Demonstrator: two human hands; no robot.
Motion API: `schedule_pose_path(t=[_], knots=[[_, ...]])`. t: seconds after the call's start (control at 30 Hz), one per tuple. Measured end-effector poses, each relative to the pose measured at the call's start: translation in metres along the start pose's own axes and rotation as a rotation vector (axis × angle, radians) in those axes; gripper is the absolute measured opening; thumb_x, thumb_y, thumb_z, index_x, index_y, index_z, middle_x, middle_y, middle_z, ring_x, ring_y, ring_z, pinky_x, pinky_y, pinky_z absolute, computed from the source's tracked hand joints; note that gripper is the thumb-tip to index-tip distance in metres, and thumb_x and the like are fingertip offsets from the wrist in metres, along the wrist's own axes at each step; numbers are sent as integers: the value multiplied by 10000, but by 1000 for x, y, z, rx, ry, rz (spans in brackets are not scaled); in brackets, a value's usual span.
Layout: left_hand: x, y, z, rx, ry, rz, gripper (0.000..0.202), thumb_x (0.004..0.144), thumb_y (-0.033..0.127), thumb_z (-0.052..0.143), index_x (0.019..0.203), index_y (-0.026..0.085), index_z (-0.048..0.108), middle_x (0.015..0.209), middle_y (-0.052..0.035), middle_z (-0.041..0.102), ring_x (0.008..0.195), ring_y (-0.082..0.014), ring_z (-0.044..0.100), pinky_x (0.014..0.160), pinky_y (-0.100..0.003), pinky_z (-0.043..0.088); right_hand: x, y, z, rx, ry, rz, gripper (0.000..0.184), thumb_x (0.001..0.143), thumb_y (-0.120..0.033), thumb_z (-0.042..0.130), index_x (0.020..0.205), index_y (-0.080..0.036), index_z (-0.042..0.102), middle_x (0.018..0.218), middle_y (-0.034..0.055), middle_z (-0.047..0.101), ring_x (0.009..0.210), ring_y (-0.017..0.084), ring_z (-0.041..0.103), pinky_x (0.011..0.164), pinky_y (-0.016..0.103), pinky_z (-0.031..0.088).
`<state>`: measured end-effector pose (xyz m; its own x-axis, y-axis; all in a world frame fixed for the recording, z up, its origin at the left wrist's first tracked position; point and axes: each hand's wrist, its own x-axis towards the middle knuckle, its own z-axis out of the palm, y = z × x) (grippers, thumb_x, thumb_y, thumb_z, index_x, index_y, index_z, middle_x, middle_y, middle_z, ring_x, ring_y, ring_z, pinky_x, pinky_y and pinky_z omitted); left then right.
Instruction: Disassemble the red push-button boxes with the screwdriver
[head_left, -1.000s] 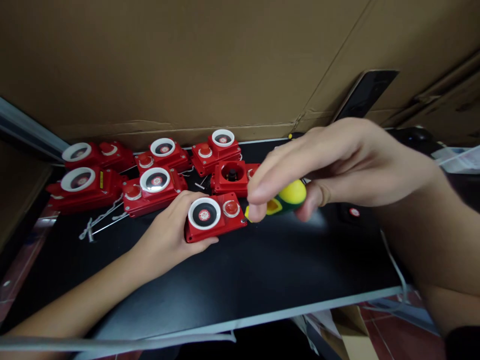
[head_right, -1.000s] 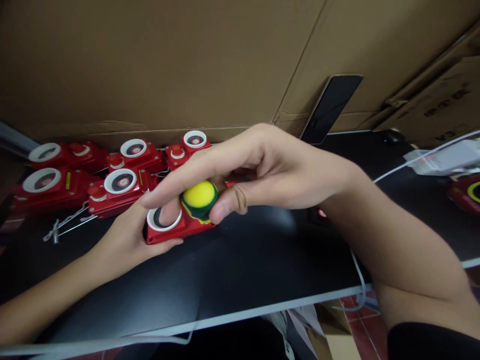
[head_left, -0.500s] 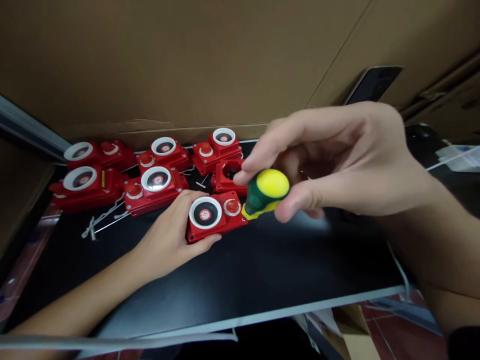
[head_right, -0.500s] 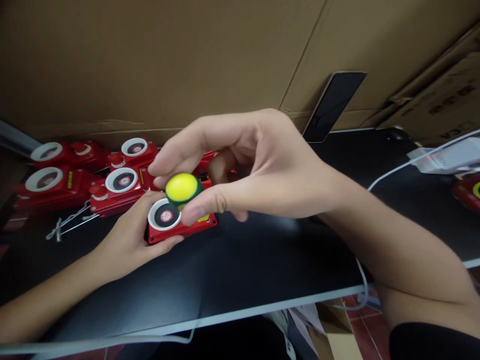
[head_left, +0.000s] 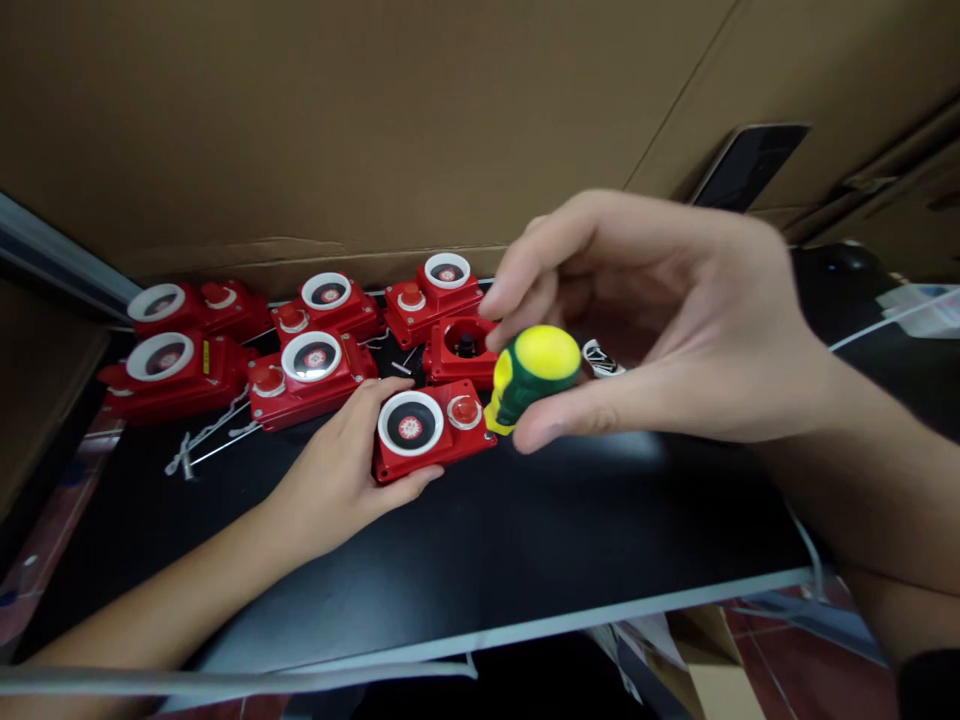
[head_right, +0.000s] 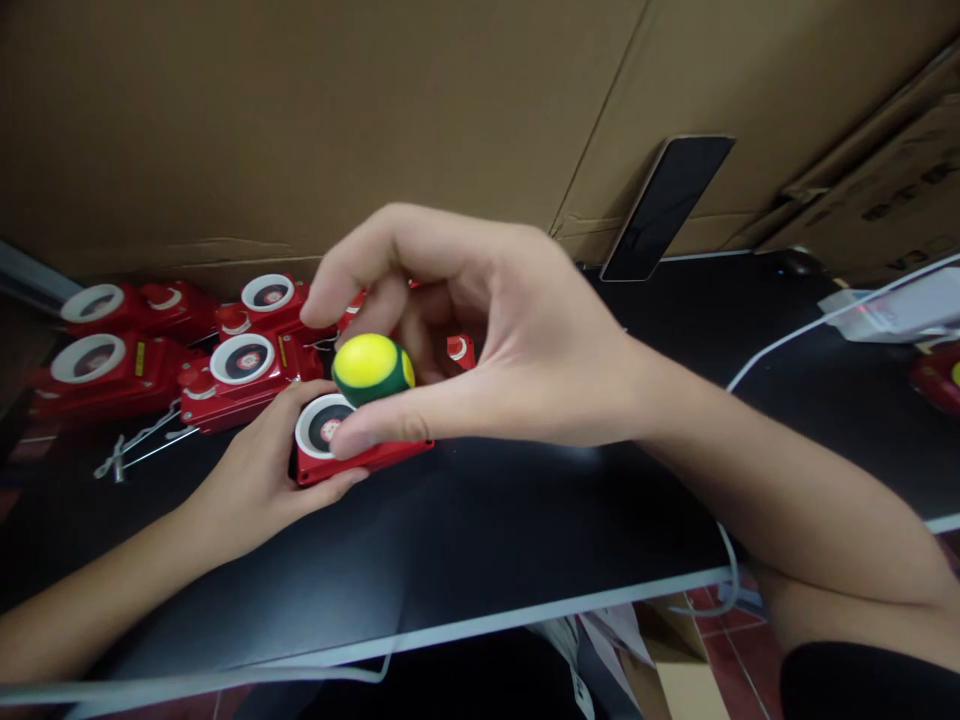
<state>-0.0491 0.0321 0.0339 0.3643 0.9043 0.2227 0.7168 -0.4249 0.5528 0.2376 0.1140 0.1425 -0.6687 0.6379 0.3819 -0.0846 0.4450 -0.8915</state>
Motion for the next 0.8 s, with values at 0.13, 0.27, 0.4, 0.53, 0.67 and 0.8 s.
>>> schedule_pose_path(t=[0.13,0.27,0.4,0.53,0.67,0.8], knots=[[-4,-1,4,28,41,11,766,978,517,814,1550,256,377,1461,-162,668,1224,-365,784,1011,-523,685,-1,-7,-12,49,-172,73,335,925,-85,828,1189,-286,783,1179,-21,846,818,128,781,544,225,587],[-5,-2,6,24,121,131,618,1031,441,770,1460,281,355,1375,-131,671,1193,-331,791,956,-462,690,3,-7,-16,4,-233,35,315,831,-132,850,1106,-275,798,1177,38,795,746,162,694,546,298,557],[-2,2,2,61,55,164,369,1065,388,724,1266,276,435,1320,-99,670,1193,-295,766,973,-411,659,4,-2,-8,-132,-134,-17,252,782,-234,989,986,-270,847,1027,17,679,829,182,631,650,335,539],[0,4,-3,57,22,121,350,1043,392,751,1221,268,475,1290,-85,689,1199,-289,756,975,-387,640,2,-2,-5,-60,-55,-33,399,753,-255,1046,1088,-250,830,1058,-6,760,911,170,703,609,294,553],[0,4,-4,37,31,114,382,1021,412,786,1244,274,509,1274,-64,717,1158,-266,767,981,-373,635,1,-10,-12,-32,-110,58,320,852,-229,974,1118,-270,801,1122,-21,847,969,155,788,581,240,571],[0,5,-4,40,39,105,378,1020,409,781,1256,275,518,1281,-67,730,1148,-265,773,990,-387,640,1,-11,-15,-70,-160,66,223,876,-244,919,1076,-287,830,1139,17,801,944,213,755,604,306,567]])
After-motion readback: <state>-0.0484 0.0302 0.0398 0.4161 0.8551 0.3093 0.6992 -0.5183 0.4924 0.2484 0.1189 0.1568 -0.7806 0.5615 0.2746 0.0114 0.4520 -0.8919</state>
